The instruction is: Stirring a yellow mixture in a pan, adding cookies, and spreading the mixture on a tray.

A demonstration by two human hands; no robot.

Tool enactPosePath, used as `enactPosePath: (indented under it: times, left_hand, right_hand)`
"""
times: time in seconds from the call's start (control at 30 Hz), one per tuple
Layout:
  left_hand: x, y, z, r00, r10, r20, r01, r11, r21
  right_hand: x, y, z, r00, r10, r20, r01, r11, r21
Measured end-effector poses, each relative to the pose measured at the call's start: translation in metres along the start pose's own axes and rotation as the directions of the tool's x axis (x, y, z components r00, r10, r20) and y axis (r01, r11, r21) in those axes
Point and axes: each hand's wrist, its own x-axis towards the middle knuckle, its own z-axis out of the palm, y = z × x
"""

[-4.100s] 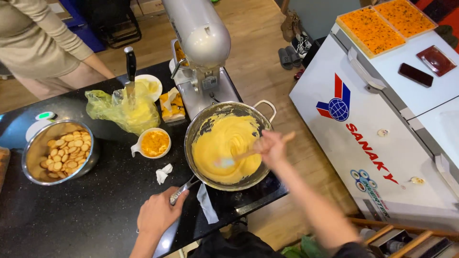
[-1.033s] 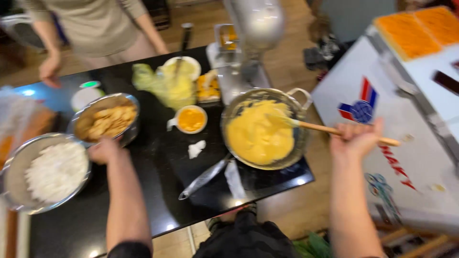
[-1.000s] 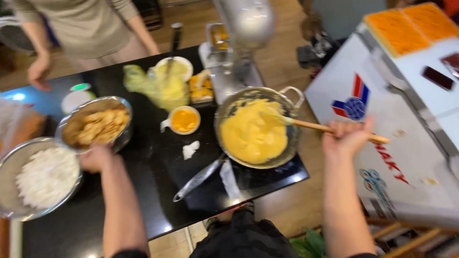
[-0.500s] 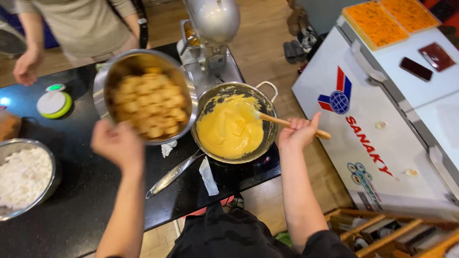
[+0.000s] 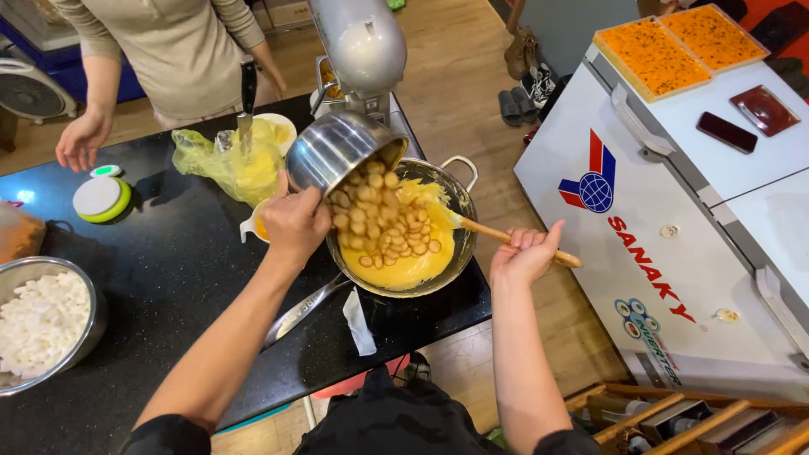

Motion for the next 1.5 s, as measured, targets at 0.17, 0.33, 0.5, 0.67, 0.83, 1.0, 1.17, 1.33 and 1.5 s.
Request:
enactPosePath:
  times: [0.17,0.33,0.5,0.67,0.83,1.0,1.17,1.33,1.5]
  left_hand:
    - [0.015,-0.005,-0.022,0.974,0.209,-0.083,-0.212,0.977,-0.018]
    - [-0.015,-0.028,-0.042,0.981,-0.030,-0.193,0.021,0.999,-0.046]
    - [-0.097,-0.106,-0.078,0.648,-0.628,-0.431,0.669,0.740,-0.072]
    - [-0.178,-0.223,-0.091,-0.189,-0.912,-0.365,0.834,0.047,-0.549]
    - [-0.250,-0.298,-0.078,-0.383,-0.810,-0.444,0.837,-0.102,-0.537]
    - [-0.259,-0.305,-0.061,-0.388,-0.769,-0.508,0.858,-0.100,-0.504]
    - [-0.263,-0.300,-0.062,-0.373,-0.836,-0.402,0.795,-0.066,-0.603]
    - [-0.283,-0.282,-0.076,-0.438,-0.899,0.033,0.781,-0.398,-0.481]
    - [-0.139,-0.117,-0.093,-0.176,-0.713,0.679,0.981,-0.072,0.179]
  right_hand:
    - [-0.012,0.002,0.008,0.999,-0.014,0.037,0.015,0.999,-0.036]
    - [-0.013,0.008,0.001,0.995,-0.006,0.095,0.017,0.993,-0.116]
    - [0.002,0.009,-0.022,0.993,-0.016,0.117,0.032,0.991,-0.133]
    - [-0.007,-0.006,-0.015,0.976,-0.016,0.218,0.055,0.984,-0.172]
    - [0.014,-0.021,-0.018,0.855,0.042,0.517,0.258,0.830,-0.495]
    - [0.005,-0.091,0.012,0.714,0.085,0.695,0.665,0.229,-0.711]
    - [-0.068,-0.146,0.099,0.818,0.340,0.463,0.559,-0.287,-0.778]
    - [-0.082,-0.107,0.114,0.759,0.612,0.223,0.651,-0.717,-0.248]
    - [0.023,-0.038,0.028,0.536,0.704,0.465,0.695,-0.681,0.230]
